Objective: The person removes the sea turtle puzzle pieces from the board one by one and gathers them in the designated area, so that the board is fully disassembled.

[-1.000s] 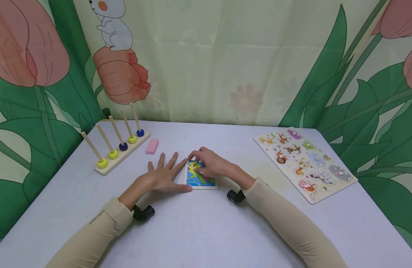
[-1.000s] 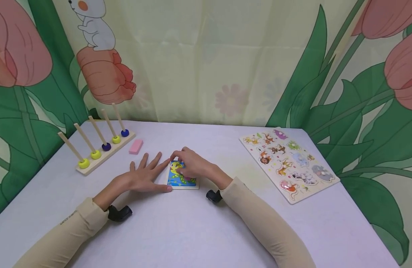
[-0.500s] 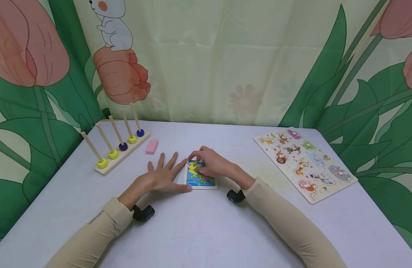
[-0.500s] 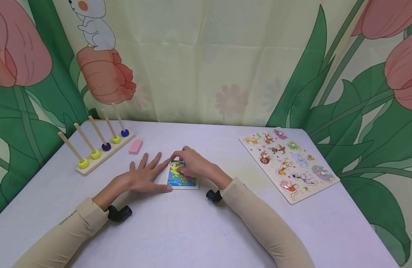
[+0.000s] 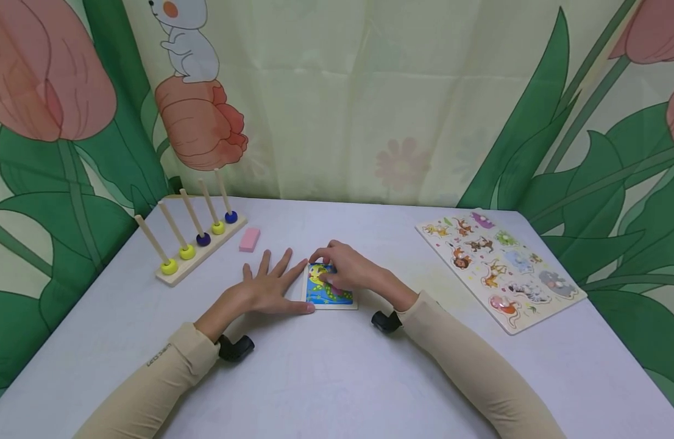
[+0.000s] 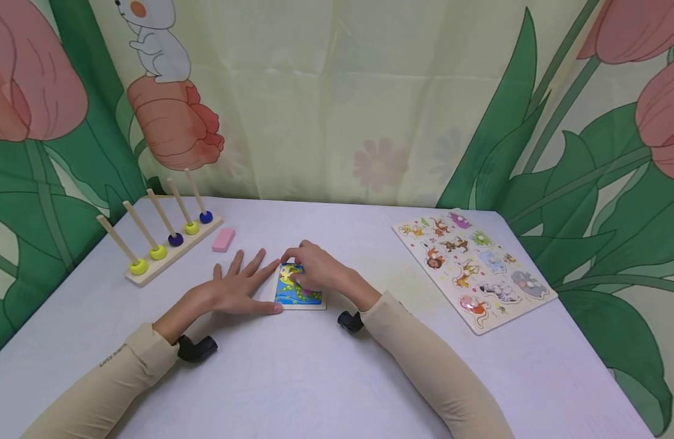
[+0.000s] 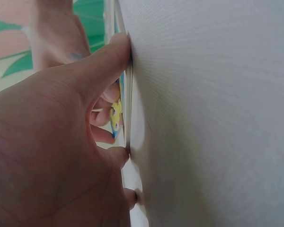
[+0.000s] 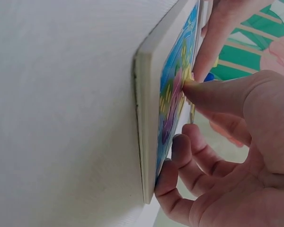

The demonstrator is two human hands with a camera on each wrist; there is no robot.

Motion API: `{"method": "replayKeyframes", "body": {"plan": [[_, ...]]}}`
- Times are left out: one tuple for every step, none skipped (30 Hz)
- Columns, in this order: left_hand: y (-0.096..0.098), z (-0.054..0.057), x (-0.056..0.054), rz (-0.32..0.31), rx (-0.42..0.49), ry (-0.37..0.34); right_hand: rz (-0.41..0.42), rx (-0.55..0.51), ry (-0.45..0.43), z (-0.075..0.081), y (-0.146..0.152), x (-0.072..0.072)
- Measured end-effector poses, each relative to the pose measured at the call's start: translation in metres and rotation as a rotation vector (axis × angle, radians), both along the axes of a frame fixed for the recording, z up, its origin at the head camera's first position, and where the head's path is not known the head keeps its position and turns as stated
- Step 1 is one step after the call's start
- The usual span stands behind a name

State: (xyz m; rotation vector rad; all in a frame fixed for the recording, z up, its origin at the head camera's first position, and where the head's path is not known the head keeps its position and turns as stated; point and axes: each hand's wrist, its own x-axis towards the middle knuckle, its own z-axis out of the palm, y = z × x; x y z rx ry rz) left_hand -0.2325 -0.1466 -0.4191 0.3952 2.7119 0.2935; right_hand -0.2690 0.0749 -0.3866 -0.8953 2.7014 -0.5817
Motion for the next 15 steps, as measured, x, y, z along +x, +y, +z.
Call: {"method": "replayKeyframes", "body": {"plan": [[0.0001, 0.0001, 0.0001, 0.0, -0.001, 0.0, -0.001, 0.001, 0.0, -0.0005, 0.0002, -0.0001], [0.0003, 0.0003, 0.0003, -0.001, -0.003, 0.001, -0.001, 0.001, 0.0, -0.0006, 0.0004, -0.0001], [0.0004, 0.0003, 0.0004, -0.001, -0.002, 0.002, -0.002, 0.003, 0.001, -0.0007, 0.0005, -0.0001], [0.0005, 0.0004, 0.0004, -0.001, -0.001, 0.003, -0.001, 0.003, 0.001, -0.0008, 0.0006, -0.0003], [0.0007, 0.0003, 0.0005, -0.001, -0.001, 0.005, -0.001, 0.001, 0.0, -0.0007, 0.0008, -0.0004], [0.0007, 0.0003, 0.0005, 0.0, -0.001, 0.005, 0.0, 0.0, 0.0, -0.0004, 0.0009, -0.0004], [0.0007, 0.0002, 0.0005, 0.0, -0.001, 0.007, 0.002, 0.001, 0.0, -0.0002, 0.0011, -0.0004], [0.0007, -0.0003, 0.0003, -0.001, -0.003, 0.009, 0.005, 0.001, -0.003, 0.0003, 0.0013, -0.0004], [0.0007, -0.0007, 0.0001, -0.002, -0.005, 0.01, 0.009, 0.001, -0.006, 0.0009, 0.0015, -0.0005], [0.0006, -0.001, 0.0, -0.002, -0.007, 0.01, 0.013, 0.001, -0.011, 0.0016, 0.0018, -0.0005], [0.0005, -0.0011, 0.0, -0.002, -0.01, 0.01, 0.016, -0.004, -0.017, 0.0027, 0.002, -0.0005], [0.0003, -0.0011, 0.0001, -0.003, -0.012, 0.009, 0.019, -0.006, -0.023, 0.0036, 0.0026, -0.0008], [0.0002, -0.001, 0.0002, -0.003, -0.013, 0.01, 0.023, -0.011, -0.029, 0.0045, 0.0031, -0.0012], [0.0001, -0.0006, 0.0005, -0.002, -0.012, 0.01, 0.027, -0.016, -0.034, 0.0054, 0.0039, -0.0016], [-0.0001, -0.0003, 0.0008, -0.001, -0.012, 0.01, 0.031, -0.02, -0.039, 0.0061, 0.0047, -0.002]]}}
